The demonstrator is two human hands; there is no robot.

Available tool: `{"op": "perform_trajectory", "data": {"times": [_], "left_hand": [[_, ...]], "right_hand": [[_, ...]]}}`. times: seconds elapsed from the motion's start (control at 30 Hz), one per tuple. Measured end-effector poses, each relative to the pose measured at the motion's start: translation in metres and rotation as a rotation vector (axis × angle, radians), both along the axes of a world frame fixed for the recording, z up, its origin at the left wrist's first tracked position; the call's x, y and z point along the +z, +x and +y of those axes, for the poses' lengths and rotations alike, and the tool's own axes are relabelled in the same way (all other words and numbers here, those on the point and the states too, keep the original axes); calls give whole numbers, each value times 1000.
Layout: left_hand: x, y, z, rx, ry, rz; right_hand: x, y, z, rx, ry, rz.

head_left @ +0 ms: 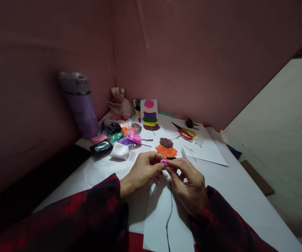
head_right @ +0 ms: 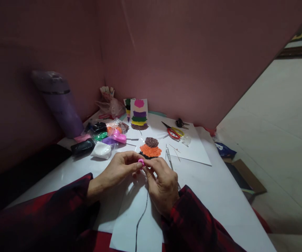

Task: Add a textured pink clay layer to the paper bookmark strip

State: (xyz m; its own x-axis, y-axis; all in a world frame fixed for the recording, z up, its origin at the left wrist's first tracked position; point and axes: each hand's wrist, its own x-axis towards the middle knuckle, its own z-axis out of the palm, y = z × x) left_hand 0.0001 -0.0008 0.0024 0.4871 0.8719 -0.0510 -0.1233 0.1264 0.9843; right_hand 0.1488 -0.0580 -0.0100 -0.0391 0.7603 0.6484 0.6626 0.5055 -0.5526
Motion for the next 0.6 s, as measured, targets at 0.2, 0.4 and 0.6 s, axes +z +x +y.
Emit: {"op": "perform_trajectory", "data": {"times": [0.2, 0.4, 0.6], "left_hand": [[4, 0, 0, -7, 16, -3], [-2, -3, 1, -66, 52, -26], [-1, -1, 0, -26, -30, 48]], "right_hand": [[-4, 2, 0, -3, 11, 1], [0, -2, -1, -87, 4, -11], [0, -3, -2, -44, -14, -16]]}}
